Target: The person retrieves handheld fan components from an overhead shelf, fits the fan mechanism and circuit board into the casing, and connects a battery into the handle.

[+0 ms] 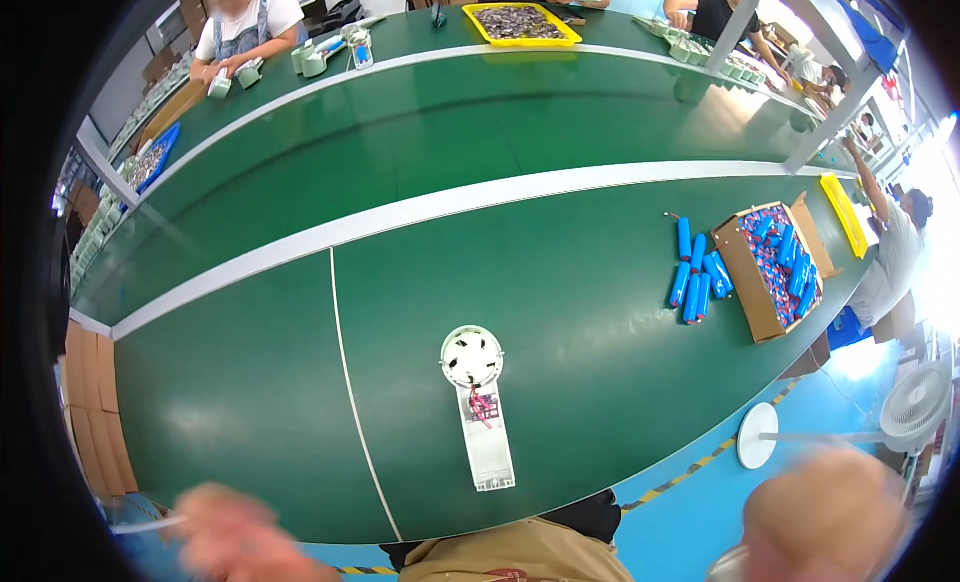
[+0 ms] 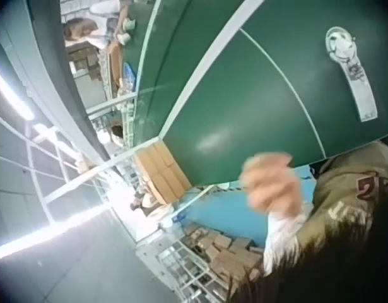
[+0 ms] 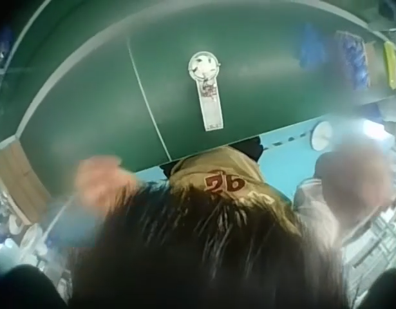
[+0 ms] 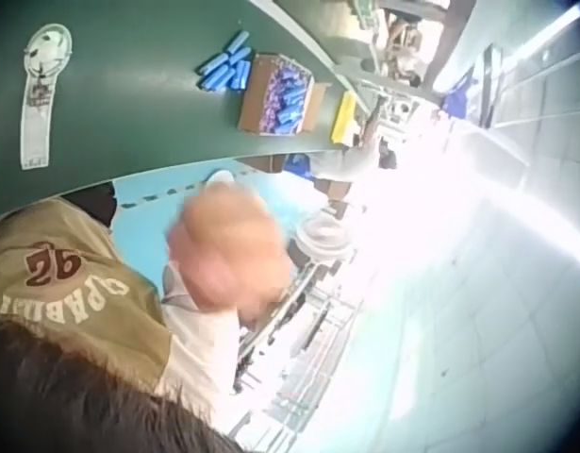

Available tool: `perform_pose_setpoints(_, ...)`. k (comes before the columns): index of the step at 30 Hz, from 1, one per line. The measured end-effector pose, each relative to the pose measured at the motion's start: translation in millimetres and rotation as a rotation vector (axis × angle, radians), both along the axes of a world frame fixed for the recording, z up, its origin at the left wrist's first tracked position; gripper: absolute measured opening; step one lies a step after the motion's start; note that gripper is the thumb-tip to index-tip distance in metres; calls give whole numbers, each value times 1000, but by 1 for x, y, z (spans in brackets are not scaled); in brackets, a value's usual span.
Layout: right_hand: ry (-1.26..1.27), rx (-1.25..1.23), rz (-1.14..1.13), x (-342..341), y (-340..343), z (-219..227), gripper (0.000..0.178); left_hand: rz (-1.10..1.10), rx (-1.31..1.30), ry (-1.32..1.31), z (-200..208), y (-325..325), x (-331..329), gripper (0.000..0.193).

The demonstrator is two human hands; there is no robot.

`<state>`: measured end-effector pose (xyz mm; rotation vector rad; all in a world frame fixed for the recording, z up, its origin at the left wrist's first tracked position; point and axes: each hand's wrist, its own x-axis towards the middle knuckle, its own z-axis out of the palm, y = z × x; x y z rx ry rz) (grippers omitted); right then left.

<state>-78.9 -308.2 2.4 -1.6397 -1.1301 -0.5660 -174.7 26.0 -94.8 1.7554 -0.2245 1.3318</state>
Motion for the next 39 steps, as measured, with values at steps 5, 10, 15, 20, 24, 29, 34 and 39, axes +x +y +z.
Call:
perform_pose_setpoints(5,983,-514,-99,60,81,-113,11,-7,110,599,-92,-71,49,32)
perform_pose_setpoints(10,1134,-547,3,68,87,-139,9,55,157,634,-93,-88,66,30)
perform_pose_setpoints(15,1264,-504,96,69,88,-155,10,49,185,643,-105,-91,68,28)
perform_pose_setpoints(20,1272,-527,100,68,88,-157,10,49,208,655,-98,-90,68,21)
perform_pose_setpoints(24,1333,-504,76,67,94,-154,11,116,298,610,-101,-88,66,24)
perform_pose_setpoints(29,1553,-516,55,74,100,-147,9,73,396,578,-103,-79,62,34)
perform_pose_setpoints(34,1558,-459,38,73,101,-150,7,37,199,710,-101,-83,59,38)
perform_pose_setpoints(39,1207,-500,-87,63,109,-155,7,-160,-35,1043,-104,-89,48,38)
